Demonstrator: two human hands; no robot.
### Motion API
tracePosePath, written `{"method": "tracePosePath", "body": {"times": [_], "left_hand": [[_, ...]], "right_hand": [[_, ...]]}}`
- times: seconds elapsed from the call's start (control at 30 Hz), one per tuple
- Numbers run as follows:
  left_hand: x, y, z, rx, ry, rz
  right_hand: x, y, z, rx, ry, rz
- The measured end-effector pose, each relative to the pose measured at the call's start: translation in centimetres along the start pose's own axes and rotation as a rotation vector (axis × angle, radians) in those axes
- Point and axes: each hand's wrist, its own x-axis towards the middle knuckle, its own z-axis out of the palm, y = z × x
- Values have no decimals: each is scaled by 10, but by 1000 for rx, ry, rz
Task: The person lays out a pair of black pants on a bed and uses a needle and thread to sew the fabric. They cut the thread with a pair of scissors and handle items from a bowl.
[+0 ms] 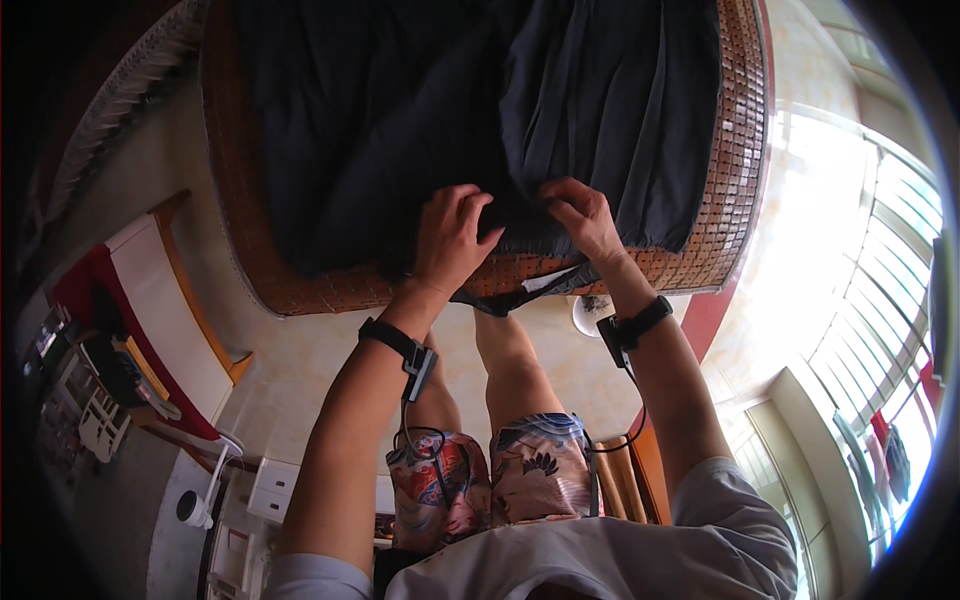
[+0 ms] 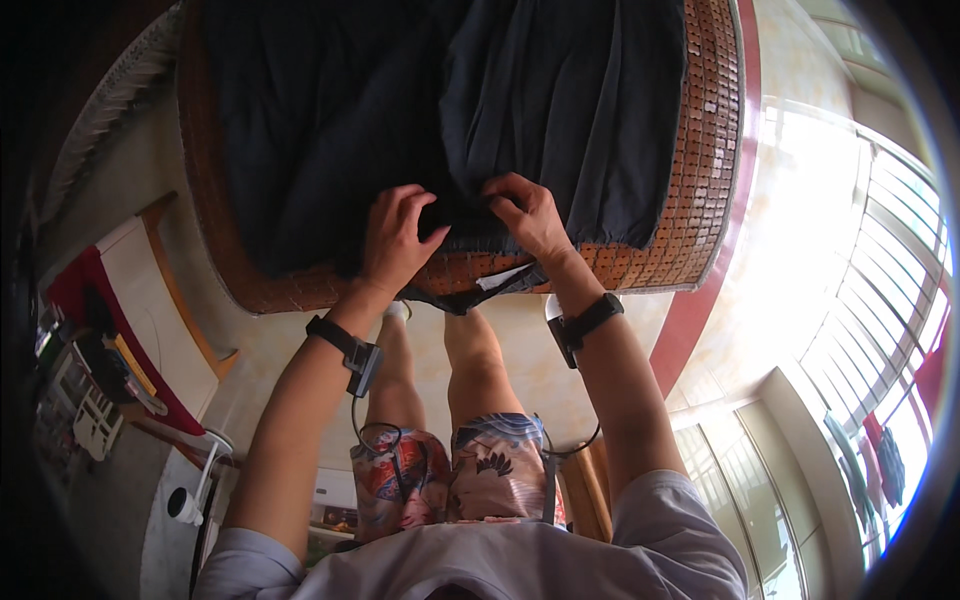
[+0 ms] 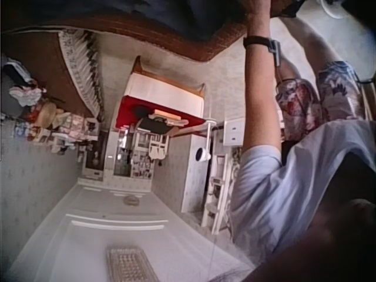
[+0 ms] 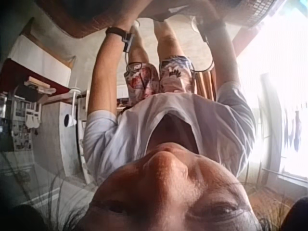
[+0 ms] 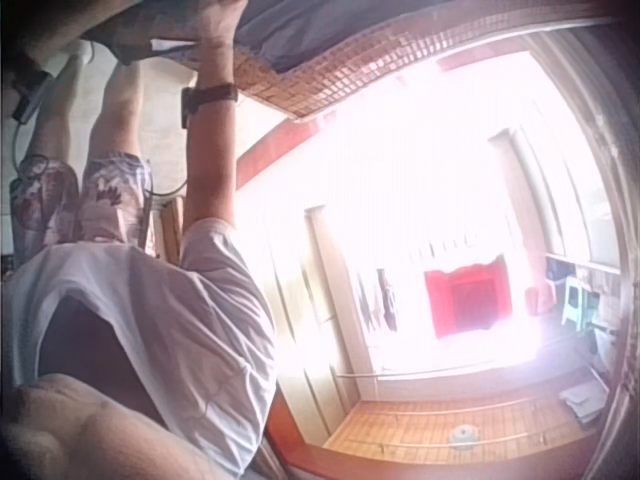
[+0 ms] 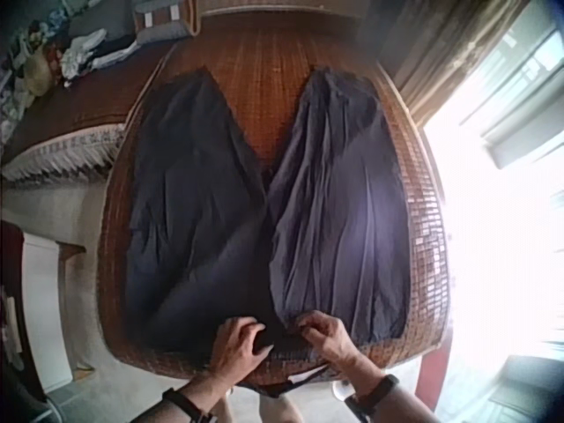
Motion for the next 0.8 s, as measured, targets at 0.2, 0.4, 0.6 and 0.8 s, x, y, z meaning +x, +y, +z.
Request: {"method": "tracePosePath", "body": {"times": [0.2, 0.4, 0.6, 0.8], "left_hand": [[0, 4, -1, 10, 51, -3], [-30, 26, 2, -643, 15, -722], [-41, 53, 14, -1794, 210, -1361], [-27, 53, 22, -2098, 543, -1238]], "right_hand": [[2, -2, -2, 64, -23, 73], [0, -6, 10, -465, 17, -498], [-16, -4, 17, -519, 135, -545], [-23, -5, 16, -404, 144, -434]]}}
